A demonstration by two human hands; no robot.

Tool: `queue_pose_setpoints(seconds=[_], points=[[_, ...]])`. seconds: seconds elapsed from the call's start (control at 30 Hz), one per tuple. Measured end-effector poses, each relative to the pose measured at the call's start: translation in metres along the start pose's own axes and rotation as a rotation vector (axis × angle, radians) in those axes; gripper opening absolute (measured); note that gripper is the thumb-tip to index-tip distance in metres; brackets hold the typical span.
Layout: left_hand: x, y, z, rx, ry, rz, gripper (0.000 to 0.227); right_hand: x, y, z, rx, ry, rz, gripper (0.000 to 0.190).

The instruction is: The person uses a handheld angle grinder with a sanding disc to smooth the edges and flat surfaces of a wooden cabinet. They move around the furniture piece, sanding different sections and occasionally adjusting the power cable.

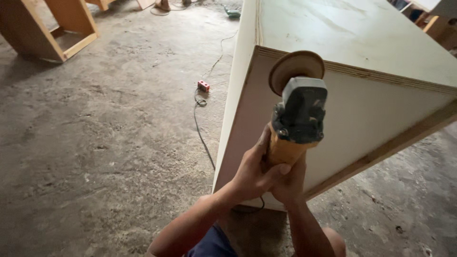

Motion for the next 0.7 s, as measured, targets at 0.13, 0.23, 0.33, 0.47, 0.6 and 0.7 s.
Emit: queue_pose_setpoints(seconds=[0.13, 0.23, 0.33, 0.47, 0.6, 0.7], points=[[0.009, 0.0, -0.012, -0.005, 0.013, 0.059, 0.093, -0.015, -0.009, 0.012, 0.003, -0.005, 0.016, 0.079], [0.014, 0.002, -0.016, -0.01, 0.092, 0.051, 0.094, -0.021, -0.011, 0.018, 0.008, 0.101, 0.005, 0.078], [0.02, 0.005, -0.014, -0.027, 0.147, 0.03, 0.096, -0.025, -0.008, 0.021, 0.019, -0.001, -0.019, 0.077], [0.031, -0.005, -0.001, -0.023, -0.005, 0.113, 0.094, -0.022, -0.014, 0.006, 0.052, -0.138, -0.039, 0.072], [0.025, -0.011, 0.016, -0.08, -0.073, 0.12, 0.092, -0.02, -0.004, -0.021, 0.114, -0.051, -0.113, 0.059], [0.021, -0.019, 0.015, -0.094, -0.098, 0.071, 0.093, -0.012, -0.006, -0.019, 0.185, -0.063, -0.087, 0.073]])
Point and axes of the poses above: each hand's wrist, its own y-axis away from the middle knuckle, its own z-axis out of the palm, x = y × z, the point moved 5 cm from there along -y, towards the middle knuckle, and after that the axes turned 8 degrees about -z, right-handed, at the moved point
